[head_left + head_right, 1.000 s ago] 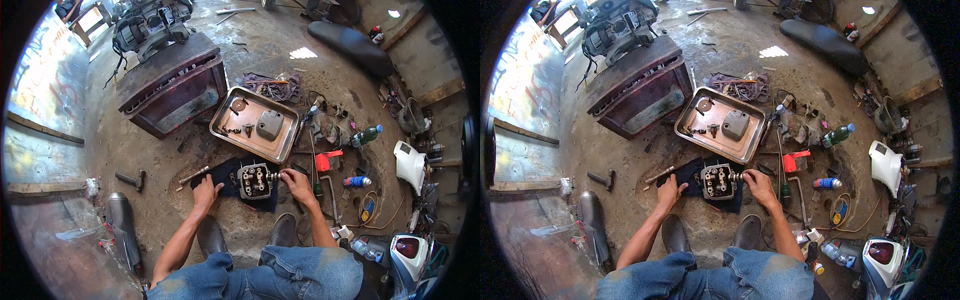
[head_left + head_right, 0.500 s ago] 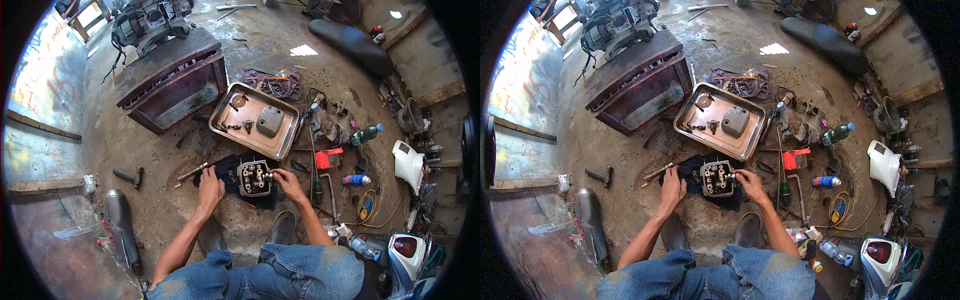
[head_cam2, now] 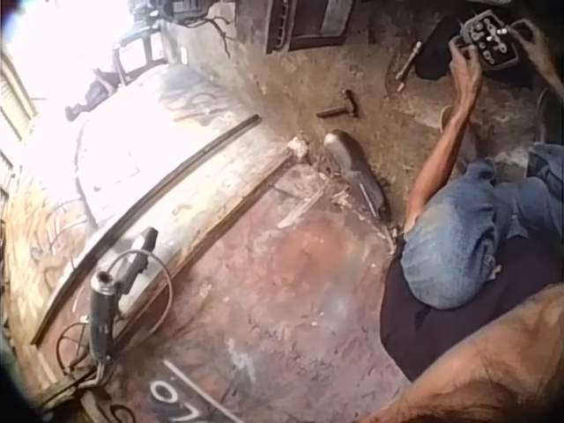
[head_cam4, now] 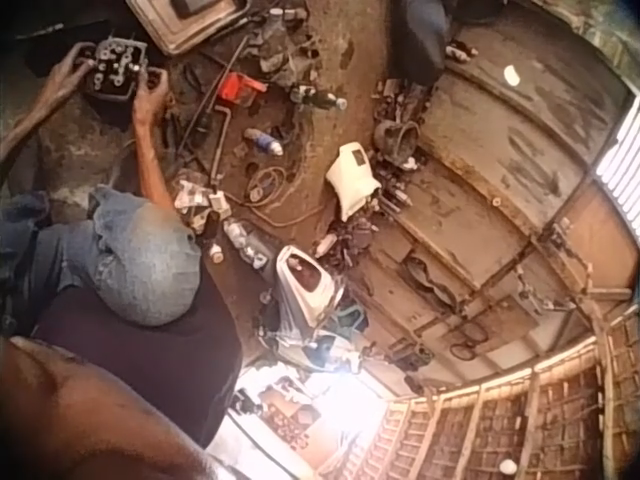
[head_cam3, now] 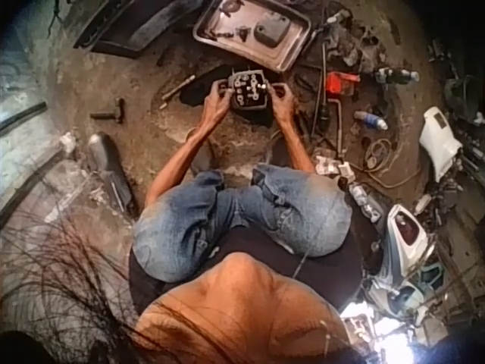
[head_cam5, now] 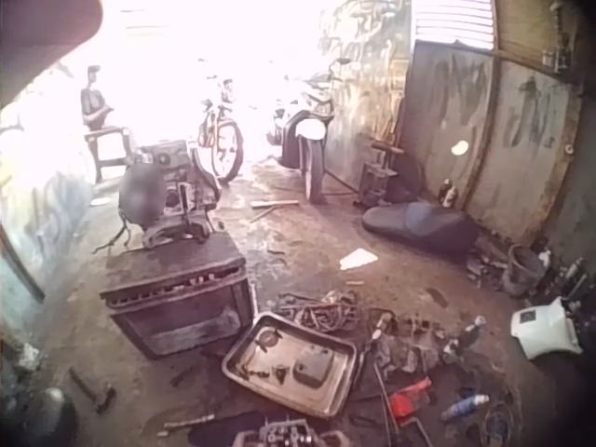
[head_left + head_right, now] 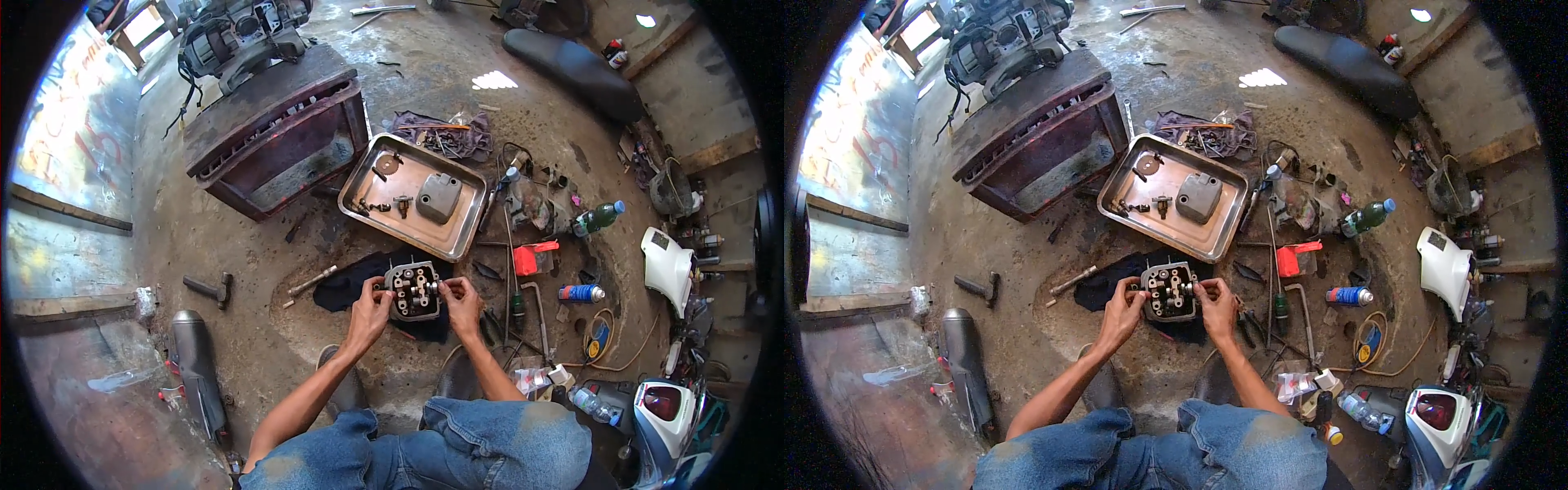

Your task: Cleaning and reassembling components of a motorcycle engine head.

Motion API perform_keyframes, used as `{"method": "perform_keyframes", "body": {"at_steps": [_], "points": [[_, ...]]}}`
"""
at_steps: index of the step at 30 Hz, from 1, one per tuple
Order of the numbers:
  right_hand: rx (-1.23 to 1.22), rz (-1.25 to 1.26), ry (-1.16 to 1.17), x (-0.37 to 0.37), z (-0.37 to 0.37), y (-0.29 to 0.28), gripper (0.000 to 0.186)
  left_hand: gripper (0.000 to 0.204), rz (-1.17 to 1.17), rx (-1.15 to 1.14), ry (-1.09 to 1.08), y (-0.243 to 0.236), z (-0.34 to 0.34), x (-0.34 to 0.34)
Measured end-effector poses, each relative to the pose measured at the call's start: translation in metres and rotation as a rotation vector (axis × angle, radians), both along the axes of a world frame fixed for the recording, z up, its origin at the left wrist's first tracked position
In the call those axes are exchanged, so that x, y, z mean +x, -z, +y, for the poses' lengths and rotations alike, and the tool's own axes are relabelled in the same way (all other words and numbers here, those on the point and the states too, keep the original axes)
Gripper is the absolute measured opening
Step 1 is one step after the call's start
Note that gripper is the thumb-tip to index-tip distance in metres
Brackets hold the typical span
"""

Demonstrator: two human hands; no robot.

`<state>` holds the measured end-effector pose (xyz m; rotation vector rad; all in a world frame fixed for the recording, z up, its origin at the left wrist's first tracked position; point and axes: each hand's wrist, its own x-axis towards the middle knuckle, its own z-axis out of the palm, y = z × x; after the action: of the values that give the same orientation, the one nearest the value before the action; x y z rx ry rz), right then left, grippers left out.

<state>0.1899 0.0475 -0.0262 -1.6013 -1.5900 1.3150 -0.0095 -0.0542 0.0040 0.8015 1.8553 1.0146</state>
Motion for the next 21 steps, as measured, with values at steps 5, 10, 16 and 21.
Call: {"method": "perform_keyframes", "body": {"at_steps": [5,10,16,21], "points": [[0.041,-0.106,-0.051,-0.011,-0.001,-0.018,0.026,0.048,-0.194,-0.029,-0.080,0.004,0.003,0.004],[0.102,-0.040,-0.047,-0.006,-0.003,-0.010,0.021,0.054,-0.400,-0.091,-0.115,0.002,0.006,0.007],[-0.165,0.056,-0.005,-0.010,0.003,-0.002,0.023,0.060,-0.130,0.031,-0.109,0.020,0.005,0.023],[-0.103,0.018,-0.026,-0.012,-0.003,-0.007,0.023,0.059,0.018,0.001,-0.099,0.006,0.005,0.030]]}}
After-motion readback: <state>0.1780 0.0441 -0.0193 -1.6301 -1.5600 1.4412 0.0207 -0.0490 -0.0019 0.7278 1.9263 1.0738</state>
